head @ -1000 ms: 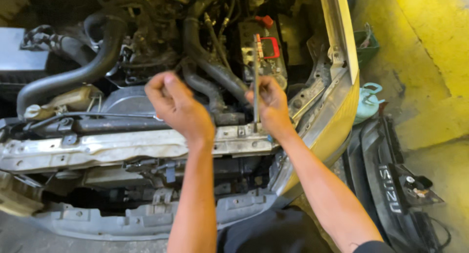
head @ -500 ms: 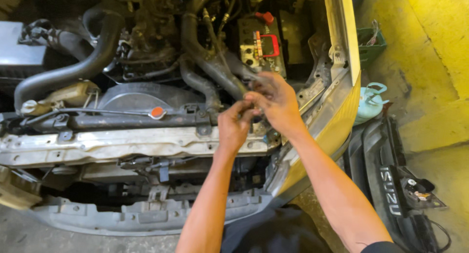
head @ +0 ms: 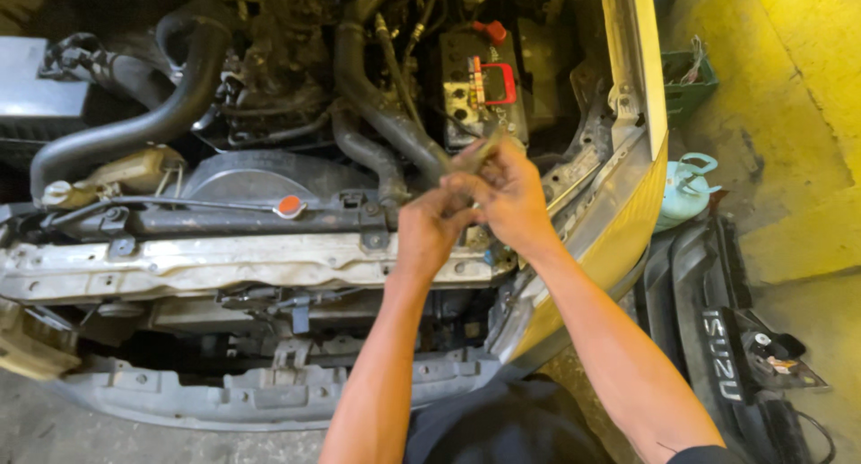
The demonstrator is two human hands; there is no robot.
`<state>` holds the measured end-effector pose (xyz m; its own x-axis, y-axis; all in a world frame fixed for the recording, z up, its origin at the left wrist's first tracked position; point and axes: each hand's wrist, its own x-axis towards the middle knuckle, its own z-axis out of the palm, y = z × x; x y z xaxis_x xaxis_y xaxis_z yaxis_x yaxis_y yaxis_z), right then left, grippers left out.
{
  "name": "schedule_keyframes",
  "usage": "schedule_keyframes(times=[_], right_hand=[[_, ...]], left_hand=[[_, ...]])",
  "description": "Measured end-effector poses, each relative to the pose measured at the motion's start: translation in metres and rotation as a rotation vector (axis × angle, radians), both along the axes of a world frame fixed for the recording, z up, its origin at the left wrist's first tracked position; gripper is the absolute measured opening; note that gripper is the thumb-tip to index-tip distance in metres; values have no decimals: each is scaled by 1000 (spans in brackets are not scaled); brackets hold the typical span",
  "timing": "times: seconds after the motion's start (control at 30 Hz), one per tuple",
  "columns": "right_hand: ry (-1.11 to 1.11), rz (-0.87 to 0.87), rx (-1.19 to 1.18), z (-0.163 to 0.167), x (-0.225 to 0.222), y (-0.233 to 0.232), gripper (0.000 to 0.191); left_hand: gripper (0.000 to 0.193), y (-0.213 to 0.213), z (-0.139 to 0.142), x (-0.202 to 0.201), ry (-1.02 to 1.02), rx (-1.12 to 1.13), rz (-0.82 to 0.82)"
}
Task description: The person uses a T-handle wrench to loosen and tighten bolts on the front radiator support of a white car with the hood open. They work on the right side, then move to the center, and finally the left side of the support bar.
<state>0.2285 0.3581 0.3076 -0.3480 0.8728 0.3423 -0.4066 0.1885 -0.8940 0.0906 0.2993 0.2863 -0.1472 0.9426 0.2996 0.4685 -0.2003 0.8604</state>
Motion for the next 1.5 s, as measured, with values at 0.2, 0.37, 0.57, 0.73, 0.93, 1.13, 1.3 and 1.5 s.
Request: schedule_keyframes(times=[0.2,0.37,0.57,0.73,0.93,1.13,1.3,1.5], right_hand=[[-28,39,42,7,4,0,31],[-511,-83,389,29,9,-8,37],[-19,62,65,25,-1,-12,26],[-39,97,-207,14,-4,-1,17],[154,-89,-118,7,-5,-9,20],[11,-138,58,10,0,-14,21],[-189,201,-74,22,10,-3,42],[-216,-4,172,24,4,-8,35]], left_hand=[[40,2,-2,2,-177,95,-175],[30,-2,-11,7,-141,-282,16],[30,8,-6,6,106,244,14],[25,-3,-5,0,-125,-26,-169],[23,-4,-1,15,-26,58,34],[25,14,6,17,210,140,120],[35,1,6,0,-171,208,-252],[33,1,-2,4,74,-72,115]])
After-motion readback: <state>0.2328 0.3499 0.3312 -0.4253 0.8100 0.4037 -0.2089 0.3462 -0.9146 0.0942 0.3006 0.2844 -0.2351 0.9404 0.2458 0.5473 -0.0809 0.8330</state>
